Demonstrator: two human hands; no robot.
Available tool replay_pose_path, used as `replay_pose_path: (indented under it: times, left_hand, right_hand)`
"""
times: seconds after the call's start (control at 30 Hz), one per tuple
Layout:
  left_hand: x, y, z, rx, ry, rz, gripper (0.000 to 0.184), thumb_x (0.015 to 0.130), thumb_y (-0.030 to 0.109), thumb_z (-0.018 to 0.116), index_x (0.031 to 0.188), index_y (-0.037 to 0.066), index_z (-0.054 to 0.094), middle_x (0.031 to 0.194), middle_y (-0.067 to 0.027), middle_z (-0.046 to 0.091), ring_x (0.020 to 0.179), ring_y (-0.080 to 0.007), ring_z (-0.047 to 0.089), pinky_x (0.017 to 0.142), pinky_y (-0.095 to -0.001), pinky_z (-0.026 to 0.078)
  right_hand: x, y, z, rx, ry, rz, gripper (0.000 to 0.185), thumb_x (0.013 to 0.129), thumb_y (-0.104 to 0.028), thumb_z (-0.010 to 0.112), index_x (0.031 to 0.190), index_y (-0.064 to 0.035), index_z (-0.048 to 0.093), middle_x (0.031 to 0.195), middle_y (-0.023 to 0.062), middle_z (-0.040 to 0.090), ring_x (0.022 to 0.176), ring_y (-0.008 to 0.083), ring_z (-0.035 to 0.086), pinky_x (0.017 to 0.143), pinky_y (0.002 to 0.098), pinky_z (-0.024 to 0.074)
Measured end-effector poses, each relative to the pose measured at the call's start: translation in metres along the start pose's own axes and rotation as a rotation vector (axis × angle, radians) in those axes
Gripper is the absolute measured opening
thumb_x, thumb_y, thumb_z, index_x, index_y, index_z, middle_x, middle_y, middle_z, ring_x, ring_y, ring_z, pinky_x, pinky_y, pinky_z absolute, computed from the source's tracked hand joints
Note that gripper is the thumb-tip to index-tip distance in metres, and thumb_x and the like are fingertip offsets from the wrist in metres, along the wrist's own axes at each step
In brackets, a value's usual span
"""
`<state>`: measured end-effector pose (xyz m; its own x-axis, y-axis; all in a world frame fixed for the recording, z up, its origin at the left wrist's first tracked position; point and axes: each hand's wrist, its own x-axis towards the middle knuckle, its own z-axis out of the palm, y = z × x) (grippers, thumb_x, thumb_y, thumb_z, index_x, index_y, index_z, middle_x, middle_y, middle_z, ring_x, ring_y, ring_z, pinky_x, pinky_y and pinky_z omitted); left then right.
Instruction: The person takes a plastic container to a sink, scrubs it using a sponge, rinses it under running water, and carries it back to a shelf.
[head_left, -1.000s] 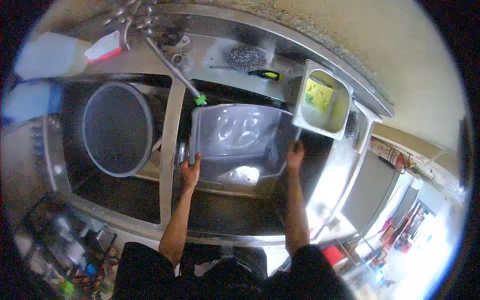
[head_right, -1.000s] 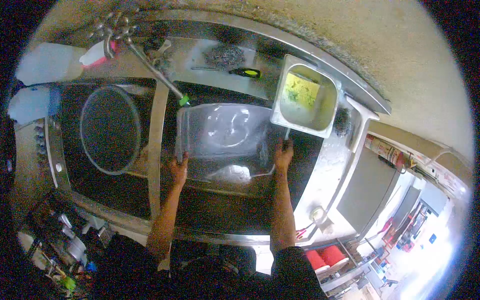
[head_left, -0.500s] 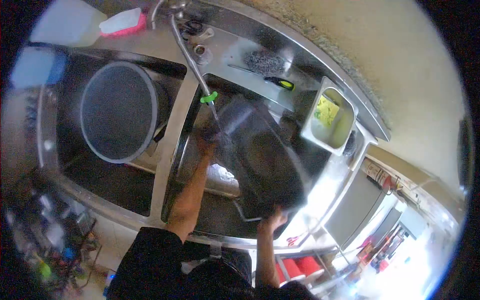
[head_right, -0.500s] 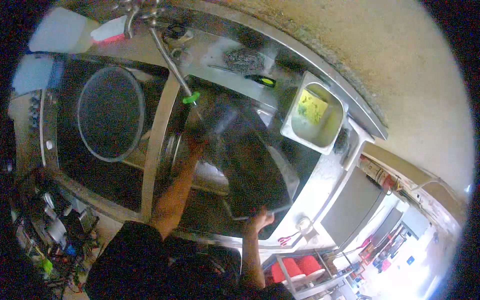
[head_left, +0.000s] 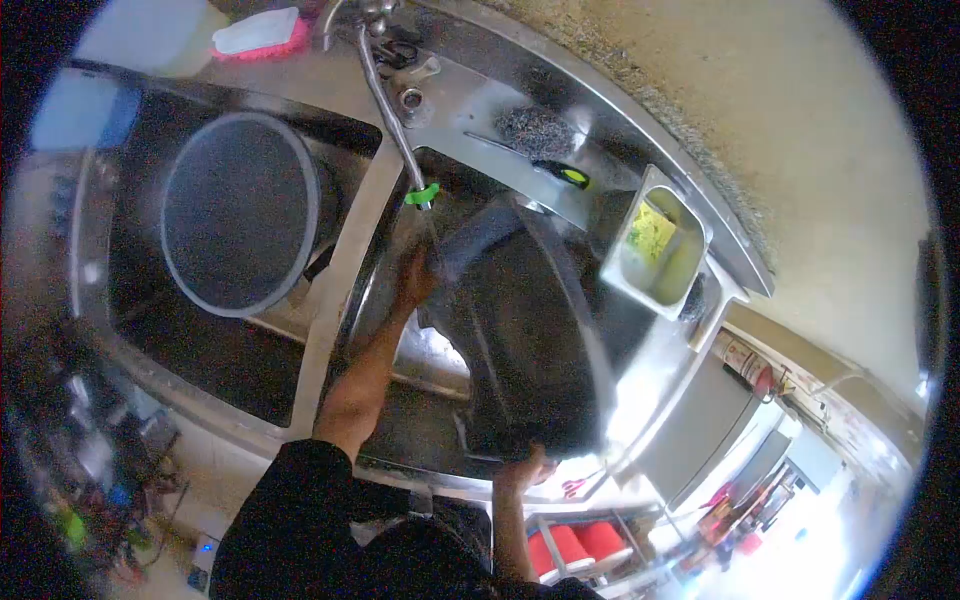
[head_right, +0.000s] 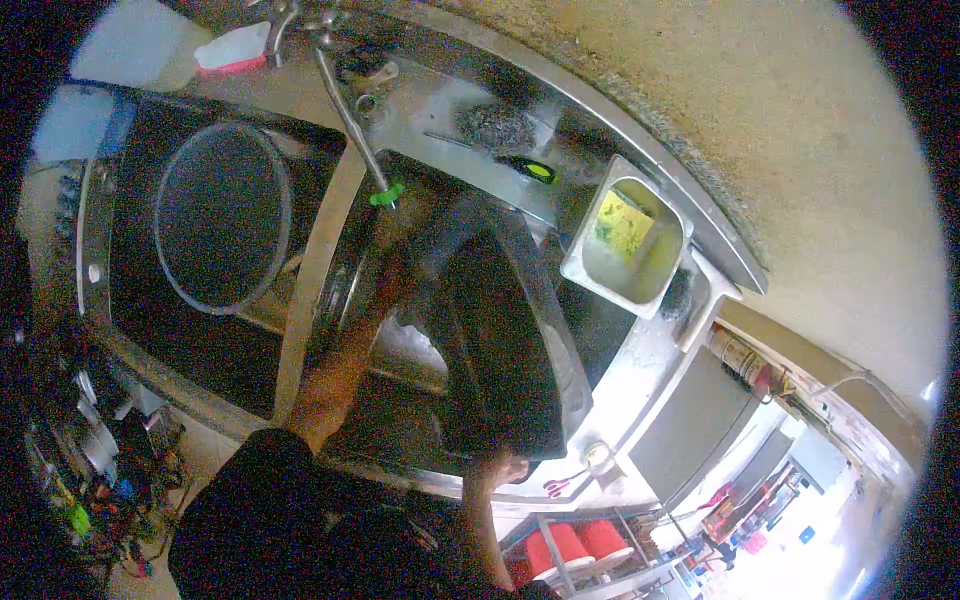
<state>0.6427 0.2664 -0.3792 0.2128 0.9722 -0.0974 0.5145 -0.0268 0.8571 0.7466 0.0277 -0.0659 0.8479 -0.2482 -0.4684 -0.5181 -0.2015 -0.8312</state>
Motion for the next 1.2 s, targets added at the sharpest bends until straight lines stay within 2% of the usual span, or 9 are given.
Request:
replay_pose_path:
  times: [0.13,0.37,0.5,0.53,0.7,0.87,1.07,1.13,1.2]
  left_hand:
    - [0.046,0.09,-0.069,-0.088,-0.343,-0.026,0.054,0.071,0.038,0.075,0.107,0.001,0.06,0.1,-0.018,0.063,0.094,-0.0337,0.06,0.081,-0.0411,0.047]
    - [-0.005,0.072,-0.112,0.162,-0.546,-0.236,0.039,0.076,0.037,0.069,0.082,-0.002,0.065,0.075,-0.0169,0.063,0.07,-0.0291,0.061,0.064,-0.0412,0.047]
    - [-0.077,0.114,-0.145,-0.203,-0.237,-0.565,0.021,0.074,0.016,0.065,0.086,-0.001,0.065,0.077,-0.0083,0.064,0.071,-0.0216,0.06,0.063,-0.0376,0.047]
    - [-0.095,0.116,-0.148,-0.266,-0.199,-0.666,0.018,0.073,0.012,0.064,0.086,0.0,0.065,0.077,-0.007,0.064,0.071,-0.0206,0.06,0.063,-0.0368,0.047]
    - [-0.132,0.143,-0.156,-0.622,0.107,-0.904,0.02,0.063,-0.002,0.054,0.081,0.0,0.061,0.073,-0.0012,0.057,0.064,-0.0143,0.053,0.057,-0.0309,0.043]
    - [-0.147,0.179,-0.155,-0.576,0.218,-1.001,0.024,0.058,-0.004,0.054,0.082,-0.001,0.057,0.077,-0.0028,0.058,0.067,-0.018,0.053,0.061,-0.032,0.043]
    - [-0.166,0.223,-0.145,-0.537,0.379,-1.071,0.031,0.064,-0.007,0.055,0.094,-0.001,0.059,0.092,-0.0069,0.058,0.083,-0.0189,0.053,0.075,-0.0307,0.043]
    - [-0.179,0.221,-0.145,-0.379,0.31,-0.748,0.036,0.066,-0.004,0.056,0.1,0.008,0.053,0.082,-0.0004,0.053,0.071,-0.0167,0.051,0.062,-0.0295,0.042]
    - [-0.176,0.22,-0.147,-0.403,0.28,-0.803,0.038,0.067,-0.004,0.056,0.103,0.008,0.052,0.081,0.0004,0.052,0.069,-0.0151,0.05,0.061,-0.029,0.042]
  right_hand:
    - [0.088,0.02,-0.026,-0.363,-0.28,-0.335,0.029,0.084,-0.028,0.057,0.106,-0.0097,0.057,0.102,0.0145,0.057,0.092,0.0282,0.053,0.075,0.0436,0.0459]
    - [0.222,0.007,0.03,-0.738,-0.384,-0.485,0.042,0.083,-0.029,0.063,0.101,0.008,0.055,0.082,0.0142,0.061,0.073,0.0239,0.054,0.069,0.0384,0.0459]
    - [0.213,-0.006,0.082,-1.035,-0.592,-0.686,0.04,0.083,-0.022,0.06,0.113,0.0043,0.053,0.101,0.0235,0.059,0.085,0.0313,0.058,0.076,0.0396,0.0468]
    - [0.258,0.033,0.078,-1.144,-0.677,-0.991,0.045,0.082,-0.025,0.062,0.116,0.0029,0.052,0.107,0.0247,0.058,0.093,0.0338,0.057,0.082,0.0417,0.0459]
    - [0.177,0.063,0.139,-1.516,-0.505,-1.336,0.065,0.088,-0.04,0.048,0.139,-0.0029,0.031,0.144,0.0271,0.024,0.134,0.0395,0.024,0.105,0.0579,0.0221]
    - [0.098,0.089,0.184,-1.76,-0.953,-1.148,0.068,0.09,-0.044,0.044,0.139,-0.0002,0.028,0.147,0.0226,0.018,0.136,0.0392,0.017,0.106,0.0574,0.0177]
    - [0.107,0.18,0.224,-1.54,-0.957,-0.943,0.061,0.092,-0.039,0.042,0.138,-0.0004,0.03,0.146,0.02,0.024,0.136,0.0346,0.022,0.108,0.0515,0.0197]
    - [0.123,0.172,0.219,-1.374,-1.065,-0.835,0.059,0.093,-0.038,0.041,0.138,-0.0005,0.031,0.146,0.0191,0.026,0.135,0.033,0.024,0.108,0.0495,0.0204]
    - [0.147,0.154,0.202,-0.778,-1.31,-0.217,0.057,0.094,-0.036,0.041,0.137,-0.0005,0.032,0.145,0.0183,0.028,0.135,0.0315,0.026,0.109,0.0475,0.0211]
